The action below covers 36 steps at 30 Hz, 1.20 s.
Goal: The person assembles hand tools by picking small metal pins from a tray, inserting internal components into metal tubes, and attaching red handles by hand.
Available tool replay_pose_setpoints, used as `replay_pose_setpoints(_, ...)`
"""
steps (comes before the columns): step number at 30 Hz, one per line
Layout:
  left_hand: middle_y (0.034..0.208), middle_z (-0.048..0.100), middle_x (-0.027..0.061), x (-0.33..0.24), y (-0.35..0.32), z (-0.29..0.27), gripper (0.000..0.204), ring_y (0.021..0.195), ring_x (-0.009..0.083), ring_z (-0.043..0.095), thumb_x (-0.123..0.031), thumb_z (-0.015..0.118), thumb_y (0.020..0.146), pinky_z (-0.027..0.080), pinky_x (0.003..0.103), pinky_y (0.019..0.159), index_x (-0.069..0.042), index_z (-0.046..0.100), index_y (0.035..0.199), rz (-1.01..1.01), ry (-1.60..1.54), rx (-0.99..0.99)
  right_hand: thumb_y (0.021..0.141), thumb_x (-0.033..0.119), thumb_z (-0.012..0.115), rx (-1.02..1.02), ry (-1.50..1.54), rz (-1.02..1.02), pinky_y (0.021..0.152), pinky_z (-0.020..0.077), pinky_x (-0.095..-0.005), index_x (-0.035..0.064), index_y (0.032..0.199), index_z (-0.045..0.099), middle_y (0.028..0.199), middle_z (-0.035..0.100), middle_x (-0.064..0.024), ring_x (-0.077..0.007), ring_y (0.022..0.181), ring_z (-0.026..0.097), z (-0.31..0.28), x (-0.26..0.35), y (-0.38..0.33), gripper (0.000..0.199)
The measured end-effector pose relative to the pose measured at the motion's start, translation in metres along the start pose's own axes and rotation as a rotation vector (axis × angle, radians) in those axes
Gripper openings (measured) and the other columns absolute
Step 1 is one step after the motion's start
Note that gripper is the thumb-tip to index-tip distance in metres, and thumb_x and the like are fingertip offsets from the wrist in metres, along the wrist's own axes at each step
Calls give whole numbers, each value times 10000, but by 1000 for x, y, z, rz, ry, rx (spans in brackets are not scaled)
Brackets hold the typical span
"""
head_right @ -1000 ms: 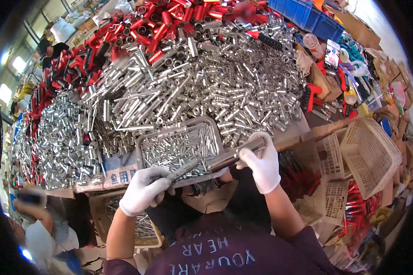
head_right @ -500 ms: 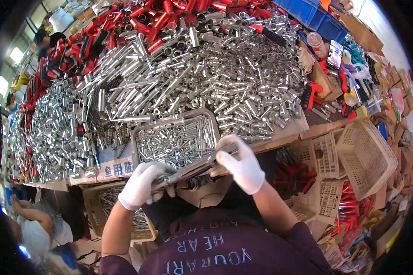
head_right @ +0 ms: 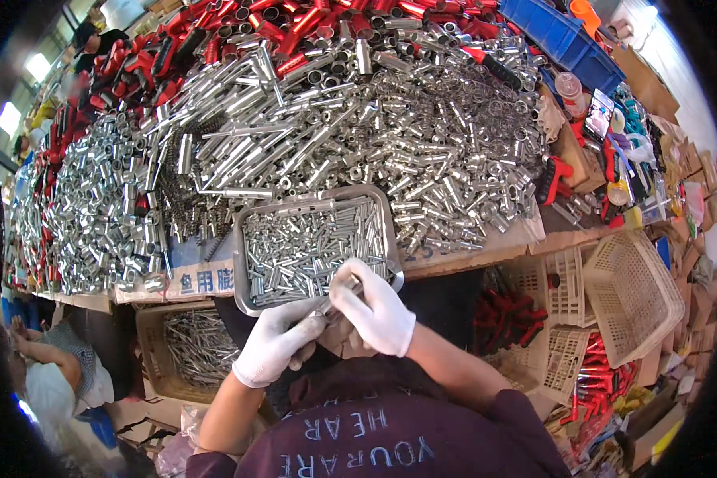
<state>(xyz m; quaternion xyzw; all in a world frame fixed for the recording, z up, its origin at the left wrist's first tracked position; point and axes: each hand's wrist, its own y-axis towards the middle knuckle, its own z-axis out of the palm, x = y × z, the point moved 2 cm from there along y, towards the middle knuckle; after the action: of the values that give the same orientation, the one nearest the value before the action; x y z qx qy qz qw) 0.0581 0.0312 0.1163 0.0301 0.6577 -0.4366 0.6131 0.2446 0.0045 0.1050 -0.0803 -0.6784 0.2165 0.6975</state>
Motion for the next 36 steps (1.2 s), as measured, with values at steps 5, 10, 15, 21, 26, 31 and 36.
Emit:
replay_pose_setpoints(5, 758, 567, -14, 1, -3, -16, 366, 551, 18, 457, -196, 577, 967, 336, 158, 429, 13, 606, 1267, 96, -138, -319, 1006, 309, 477, -327, -748, -587, 669, 532, -395, 122, 1082, 644, 929, 628, -119, -278, 766, 672, -21, 7, 54, 262)
replay_pose_setpoints(10, 790, 590, -11, 12, 0, -28, 394, 556, 10, 456, -209, 588, 974, 346, 155, 430, 12, 584, 1301, 146, -166, -381, 920, 279, 599, -308, -1164, -325, 703, 530, -457, 131, 944, 619, 904, 626, -103, -314, 816, 671, -9, -3, 71, 151)
replay_pose_setpoints(15, 775, 606, -16, 15, 2, -30, 481, 574, 10, 484, -186, 634, 940, 389, 170, 436, 46, 531, 1349, 155, -178, -391, 914, 269, 601, -247, -1231, -278, 722, 529, -455, 135, 960, 620, 936, 636, -107, -321, 831, 671, -10, 5, 67, 143)
replay_pose_setpoints(21, 783, 611, -14, 18, 4, -31, 496, 575, 10, 489, -205, 643, 935, 392, 173, 434, 50, 533, 1346, 155, -171, -377, 892, 237, 610, -247, -1095, -263, 747, 528, -440, 116, 956, 652, 950, 678, -108, -340, 833, 665, -16, 9, 66, 143)
replay_pose_setpoints(26, 776, 607, -21, 7, -2, -19, 409, 571, 11, 480, -210, 614, 946, 374, 165, 439, 9, 602, 1291, 94, -22, -254, 943, 102, 586, -337, 49, -359, 625, 506, -266, 14, 956, 630, 743, 636, -34, -100, 678, 620, -30, 17, 60, 100)
replay_pose_setpoints(31, 743, 598, -5, 6, 1, 6, 429, 529, 38, 486, -219, 650, 923, 393, 195, 439, 34, 606, 1267, 116, 75, -59, 962, 124, 565, -26, 383, -188, 504, 428, -223, 22, 952, 558, 736, 582, -30, -82, 551, 527, -2, 26, 56, 103)
replay_pose_setpoints(36, 651, 584, -31, 5, 1, 17, 418, 481, 20, 483, -230, 688, 899, 373, 201, 440, 29, 640, 1223, 122, -18, -137, 966, 95, 556, 7, 382, -172, 414, 321, -206, 36, 937, 540, 727, 568, -24, -49, 472, 428, 6, 37, 47, 67)
